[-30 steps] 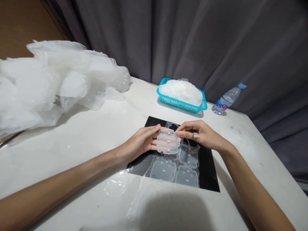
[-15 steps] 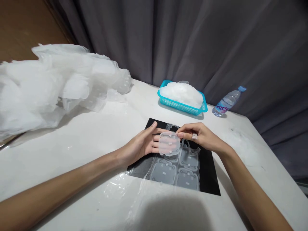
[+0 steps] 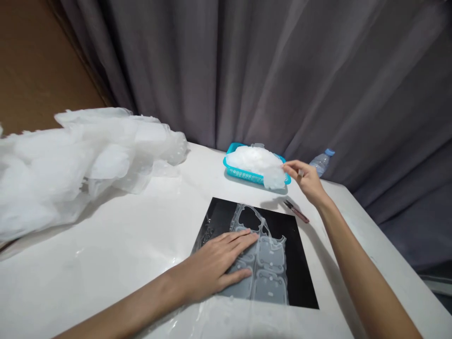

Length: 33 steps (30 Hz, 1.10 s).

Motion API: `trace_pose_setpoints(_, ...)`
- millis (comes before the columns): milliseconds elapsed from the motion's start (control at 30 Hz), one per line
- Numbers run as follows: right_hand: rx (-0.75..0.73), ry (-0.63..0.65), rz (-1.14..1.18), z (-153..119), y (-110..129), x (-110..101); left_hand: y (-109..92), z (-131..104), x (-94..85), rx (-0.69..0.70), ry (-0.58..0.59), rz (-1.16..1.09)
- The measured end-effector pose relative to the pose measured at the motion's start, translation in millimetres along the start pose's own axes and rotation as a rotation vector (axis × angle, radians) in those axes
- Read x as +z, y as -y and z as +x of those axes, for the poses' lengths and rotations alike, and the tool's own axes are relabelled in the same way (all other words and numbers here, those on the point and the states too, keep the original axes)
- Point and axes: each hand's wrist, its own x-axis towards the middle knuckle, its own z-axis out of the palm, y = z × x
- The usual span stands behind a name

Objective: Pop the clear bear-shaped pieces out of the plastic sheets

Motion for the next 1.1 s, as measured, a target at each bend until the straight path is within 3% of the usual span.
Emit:
trace_pose_setpoints(100, 0.035, -0.148, -0.067, 43, -11, 11, 1, 0, -0.1, -0.007, -0.012, 0.114)
trace_pose_setpoints(167, 0.074, -0.233, -0.130, 57, -13, 22, 3, 0, -0.8, -0.018, -0.044, 0.172)
trace_pose_setpoints(233, 0.085, -0.290, -0.175, 52, -12, 30, 5, -1, -1.1, -0.026, -0.087, 0.224)
trace_pose_setpoints(333, 0.068, -0.310, -0.186, 10, -3, 30, 10, -3, -0.7, -0.034, -0.131, 0.312)
trace_pose_setpoints(400, 0.077, -0.261, -0.129, -33, 6, 25, 14, -3, -0.3, -0.035, -0.165, 0.370)
trace_pose_setpoints(500, 0.141, 0.068, 0.239, -97, 19, 17, 15, -1, -1.0, -0.025, -0.252, 0.424)
trace_pose_setpoints(567, 0.190, 0.263, 0.331, -128, 26, 13, 10, 3, -1.6, 0.008, -0.271, 0.413)
trace_pose_setpoints(633, 0.230, 0.362, 0.318, -149, 30, 11, -1, 9, 0.0, 0.069, -0.227, 0.352)
trace_pose_setpoints(767, 0.133, 0.436, 0.209, -165, 33, 3, -19, 24, 11.3, 0.051, -0.132, 0.207)
trace_pose_setpoints(933, 0.036, 0.518, 0.166, -169, 35, -2, -14, 38, 16.5, -0.015, -0.102, 0.045)
trace_pose_setpoints(1100, 0.039, 0.426, 0.142, -171, 34, 7, -8, 41, 11.0, -0.011, -0.105, 0.025)
